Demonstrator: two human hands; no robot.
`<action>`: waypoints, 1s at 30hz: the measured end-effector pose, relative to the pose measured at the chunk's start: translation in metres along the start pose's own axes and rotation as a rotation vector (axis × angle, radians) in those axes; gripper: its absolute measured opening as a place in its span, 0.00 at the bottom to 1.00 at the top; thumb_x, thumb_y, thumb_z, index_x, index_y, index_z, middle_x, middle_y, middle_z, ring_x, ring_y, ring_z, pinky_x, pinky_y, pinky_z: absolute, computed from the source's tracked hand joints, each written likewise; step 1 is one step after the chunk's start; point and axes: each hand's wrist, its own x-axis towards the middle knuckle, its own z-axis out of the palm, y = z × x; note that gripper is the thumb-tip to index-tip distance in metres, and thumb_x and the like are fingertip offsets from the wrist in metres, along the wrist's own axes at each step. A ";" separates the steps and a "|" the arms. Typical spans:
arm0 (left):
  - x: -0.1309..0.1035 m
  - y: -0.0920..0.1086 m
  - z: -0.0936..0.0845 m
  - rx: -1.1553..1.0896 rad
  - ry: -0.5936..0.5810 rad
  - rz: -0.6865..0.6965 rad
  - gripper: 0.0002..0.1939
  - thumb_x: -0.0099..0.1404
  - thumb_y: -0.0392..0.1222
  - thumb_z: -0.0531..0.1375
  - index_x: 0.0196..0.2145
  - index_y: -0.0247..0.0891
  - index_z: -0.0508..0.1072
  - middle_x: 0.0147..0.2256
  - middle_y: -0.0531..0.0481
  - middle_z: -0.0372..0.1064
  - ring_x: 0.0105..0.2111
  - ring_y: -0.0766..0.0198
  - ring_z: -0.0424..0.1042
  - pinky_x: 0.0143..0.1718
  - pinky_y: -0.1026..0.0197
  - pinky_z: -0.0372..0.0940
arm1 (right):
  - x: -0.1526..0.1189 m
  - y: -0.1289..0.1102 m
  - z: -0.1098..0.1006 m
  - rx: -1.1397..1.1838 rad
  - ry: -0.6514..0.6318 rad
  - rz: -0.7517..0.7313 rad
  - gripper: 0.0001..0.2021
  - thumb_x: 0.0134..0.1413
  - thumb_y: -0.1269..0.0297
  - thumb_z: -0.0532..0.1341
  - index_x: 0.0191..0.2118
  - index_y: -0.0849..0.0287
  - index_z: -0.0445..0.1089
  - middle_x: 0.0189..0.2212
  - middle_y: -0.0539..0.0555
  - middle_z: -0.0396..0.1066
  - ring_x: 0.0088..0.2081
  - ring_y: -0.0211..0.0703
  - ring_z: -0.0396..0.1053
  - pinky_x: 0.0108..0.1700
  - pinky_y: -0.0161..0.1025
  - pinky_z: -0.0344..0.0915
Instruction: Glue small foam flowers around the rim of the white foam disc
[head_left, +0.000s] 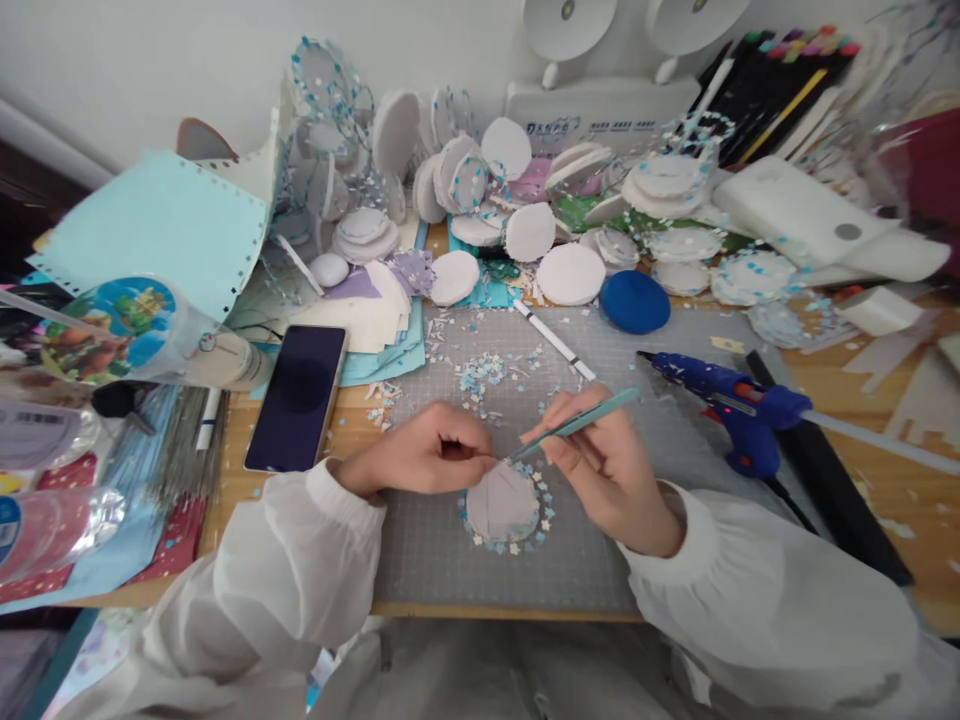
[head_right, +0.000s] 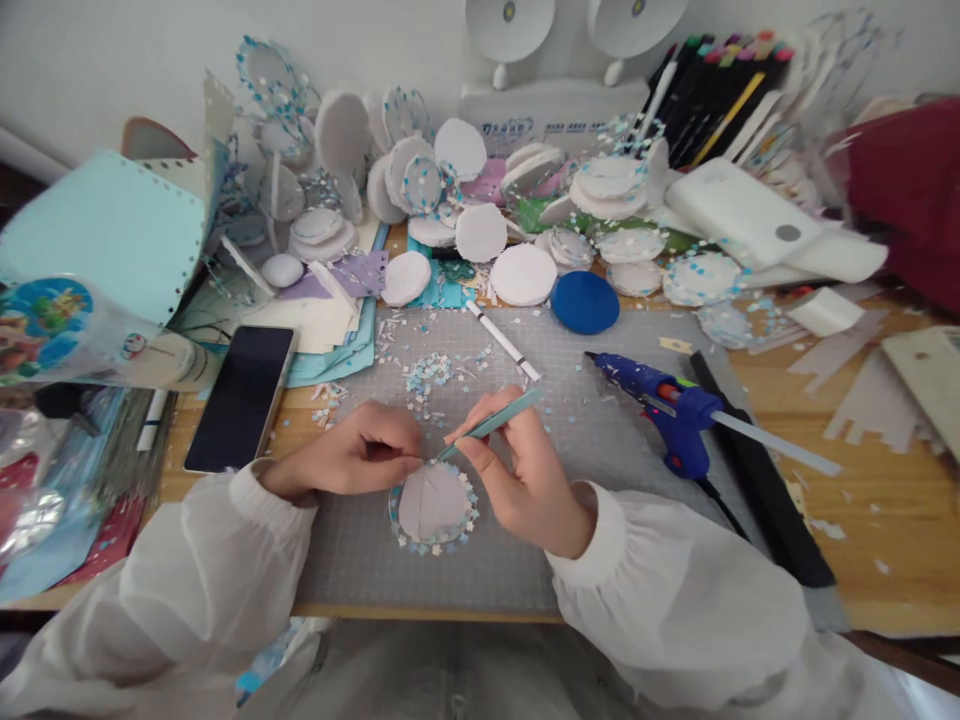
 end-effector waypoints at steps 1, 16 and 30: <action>0.000 0.000 0.000 0.000 0.000 0.003 0.16 0.62 0.37 0.56 0.18 0.35 0.61 0.18 0.56 0.52 0.20 0.71 0.52 0.21 0.66 0.49 | 0.000 0.000 0.000 0.002 -0.003 -0.004 0.03 0.60 0.69 0.56 0.39 0.55 0.61 0.32 0.52 0.64 0.34 0.41 0.67 0.34 0.40 0.64; 0.000 -0.003 -0.001 0.034 -0.020 0.029 0.19 0.62 0.37 0.56 0.16 0.36 0.55 0.17 0.57 0.48 0.20 0.71 0.50 0.22 0.65 0.48 | -0.006 0.003 -0.001 -0.095 -0.063 -0.129 0.09 0.58 0.73 0.56 0.42 0.53 0.62 0.33 0.54 0.68 0.33 0.43 0.67 0.33 0.43 0.65; -0.001 -0.003 -0.001 -0.008 -0.008 0.016 0.18 0.62 0.37 0.56 0.16 0.35 0.59 0.17 0.56 0.50 0.20 0.71 0.51 0.22 0.65 0.49 | -0.002 -0.002 -0.001 -0.027 0.051 -0.059 0.06 0.59 0.70 0.57 0.40 0.54 0.61 0.32 0.52 0.66 0.36 0.44 0.71 0.37 0.44 0.68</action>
